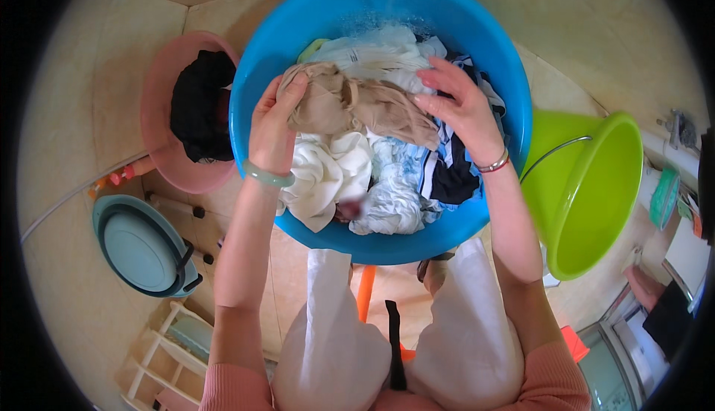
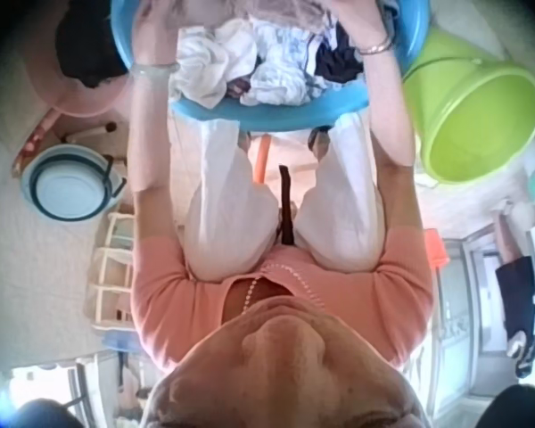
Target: The person washes clothes by hand in a blue basin filled with soapy water. They repeatedly submerge, agitate, and wring out various garments, including white, blue, and patterned items, transferring some to a green bucket nearby.
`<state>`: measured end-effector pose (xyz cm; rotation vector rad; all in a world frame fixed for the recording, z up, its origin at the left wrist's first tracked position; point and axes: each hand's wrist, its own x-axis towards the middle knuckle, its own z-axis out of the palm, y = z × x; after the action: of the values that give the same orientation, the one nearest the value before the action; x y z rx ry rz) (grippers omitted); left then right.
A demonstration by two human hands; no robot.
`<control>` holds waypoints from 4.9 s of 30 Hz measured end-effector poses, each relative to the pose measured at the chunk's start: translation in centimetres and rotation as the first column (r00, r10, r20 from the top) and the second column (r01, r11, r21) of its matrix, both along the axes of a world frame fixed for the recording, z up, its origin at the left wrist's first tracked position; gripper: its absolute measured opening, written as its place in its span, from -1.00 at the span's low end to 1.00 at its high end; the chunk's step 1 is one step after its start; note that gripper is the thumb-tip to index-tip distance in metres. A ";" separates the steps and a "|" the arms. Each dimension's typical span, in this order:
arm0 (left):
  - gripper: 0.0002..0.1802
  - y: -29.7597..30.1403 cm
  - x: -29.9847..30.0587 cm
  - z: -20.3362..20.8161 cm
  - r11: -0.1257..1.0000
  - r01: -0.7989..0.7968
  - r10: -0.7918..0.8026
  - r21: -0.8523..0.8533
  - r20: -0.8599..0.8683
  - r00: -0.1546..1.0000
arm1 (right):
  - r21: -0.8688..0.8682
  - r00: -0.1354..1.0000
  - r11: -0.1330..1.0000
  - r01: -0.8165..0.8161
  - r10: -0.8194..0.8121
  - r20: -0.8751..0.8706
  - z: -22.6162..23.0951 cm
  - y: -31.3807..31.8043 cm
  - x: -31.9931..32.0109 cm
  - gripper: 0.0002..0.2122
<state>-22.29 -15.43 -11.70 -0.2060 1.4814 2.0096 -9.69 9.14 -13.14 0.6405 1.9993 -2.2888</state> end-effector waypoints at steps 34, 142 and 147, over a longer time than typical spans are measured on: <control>-0.48 -3.3 -3.1 2.8 0.918 0.389 -0.395 -0.075 -0.086 0.915 | 0.025 0.985 0.997 0.077 -0.072 -0.156 7.3 1.2 -5.7 -0.76; -0.47 12.7 0.1 -15.2 0.741 -0.563 0.178 0.366 0.701 0.690 | 0.883 0.890 0.124 -0.453 0.126 0.439 -10.6 -4.2 -16.8 -0.64; -0.38 11.4 0.0 -14.1 0.737 -0.489 0.027 0.466 0.703 0.711 | 0.866 0.927 0.354 -0.353 0.261 0.271 -5.2 -6.2 -8.3 -0.66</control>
<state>-22.30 -4.03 -25.81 -0.8034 0.2872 2.2057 -17.99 2.95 -18.36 0.2727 2.8961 -0.7452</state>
